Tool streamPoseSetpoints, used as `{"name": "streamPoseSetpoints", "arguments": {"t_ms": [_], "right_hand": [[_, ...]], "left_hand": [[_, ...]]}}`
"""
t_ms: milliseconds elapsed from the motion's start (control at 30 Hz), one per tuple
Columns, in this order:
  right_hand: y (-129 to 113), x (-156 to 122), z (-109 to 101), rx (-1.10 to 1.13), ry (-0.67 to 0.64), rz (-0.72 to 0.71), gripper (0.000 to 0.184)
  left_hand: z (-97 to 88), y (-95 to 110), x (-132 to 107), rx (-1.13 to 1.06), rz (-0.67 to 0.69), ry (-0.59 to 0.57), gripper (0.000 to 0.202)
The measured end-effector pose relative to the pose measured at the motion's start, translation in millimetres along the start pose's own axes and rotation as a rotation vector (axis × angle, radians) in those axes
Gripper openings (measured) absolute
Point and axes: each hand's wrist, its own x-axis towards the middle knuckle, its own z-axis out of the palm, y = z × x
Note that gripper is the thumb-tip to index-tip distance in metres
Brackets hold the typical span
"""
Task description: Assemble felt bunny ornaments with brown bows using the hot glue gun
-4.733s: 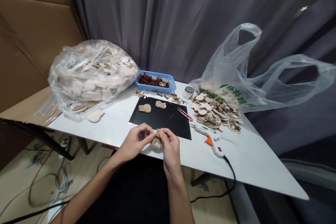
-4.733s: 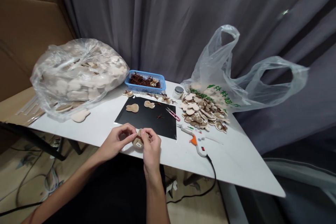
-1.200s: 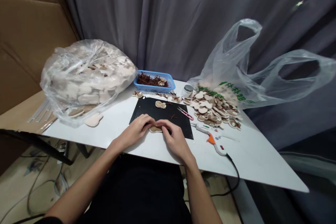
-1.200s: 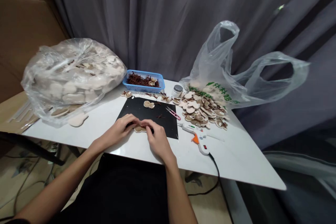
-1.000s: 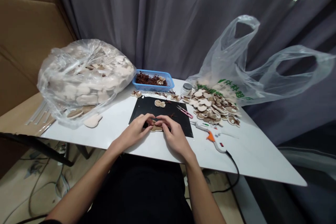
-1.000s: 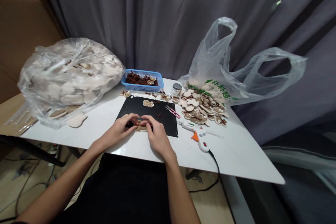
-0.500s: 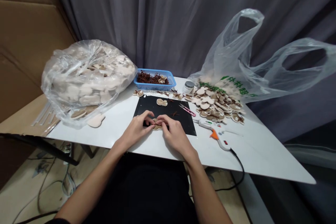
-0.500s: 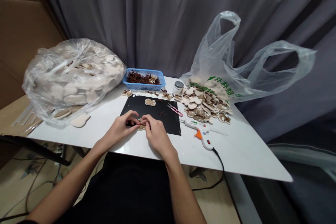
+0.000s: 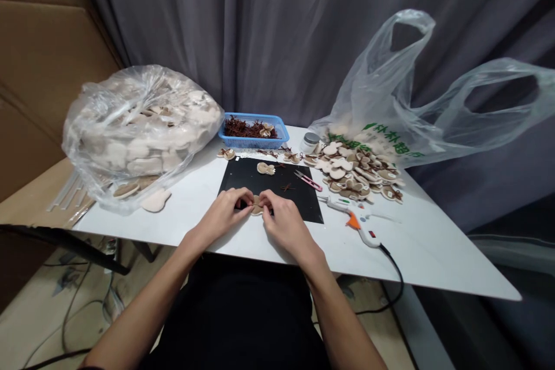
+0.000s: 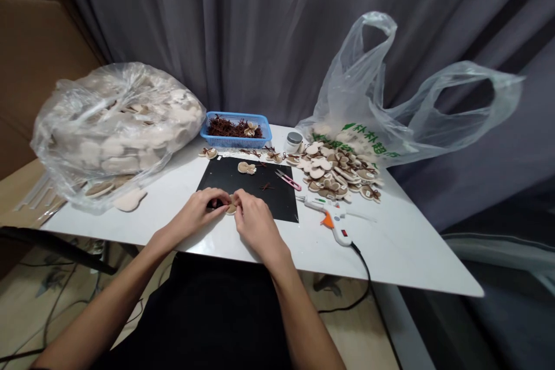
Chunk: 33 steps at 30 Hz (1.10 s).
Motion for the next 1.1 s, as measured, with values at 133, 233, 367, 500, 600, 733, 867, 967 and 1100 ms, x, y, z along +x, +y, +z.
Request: {"name": "streamPoseSetpoints", "arguments": {"t_ms": [133,233,367,500,600,733,867,967,1100], "right_hand": [[3,-1,-2,0.029,-0.023,0.002,0.029],[4,-2,-4,0.072,-0.025,0.011,0.027],[4,2,-4,0.132,-0.008,0.034,0.024],[4,6,-3,0.155,0.0,0.047,0.025],[5,8,-3,0.167,0.003,0.054,0.027],[6,9,-6,0.181,0.009,0.062,0.027],[6,9,-10,0.213,-0.005,0.061,0.026],[8,10,-10,0.233,-0.006,0.062,0.024],[10,10,-8,0.246,-0.004,0.059,0.022]], "left_hand": [[0.6,-6,0,0.069,0.05,-0.063,0.021],[0.6,-13,-1,0.147,0.065,-0.061,0.023],[-0.9,-18,0,0.229,0.11,-0.056,0.021],[0.4,-13,1,0.25,0.164,-0.067,0.021],[2.3,-7,1,0.269,0.156,-0.069,0.027],[1.9,-1,1,0.319,0.119,-0.076,0.023],[1.1,3,1,0.358,0.089,-0.081,0.023],[0.3,5,1,0.368,0.071,-0.08,0.022],[-3.7,6,0,0.361,0.045,-0.067,0.018]]}}
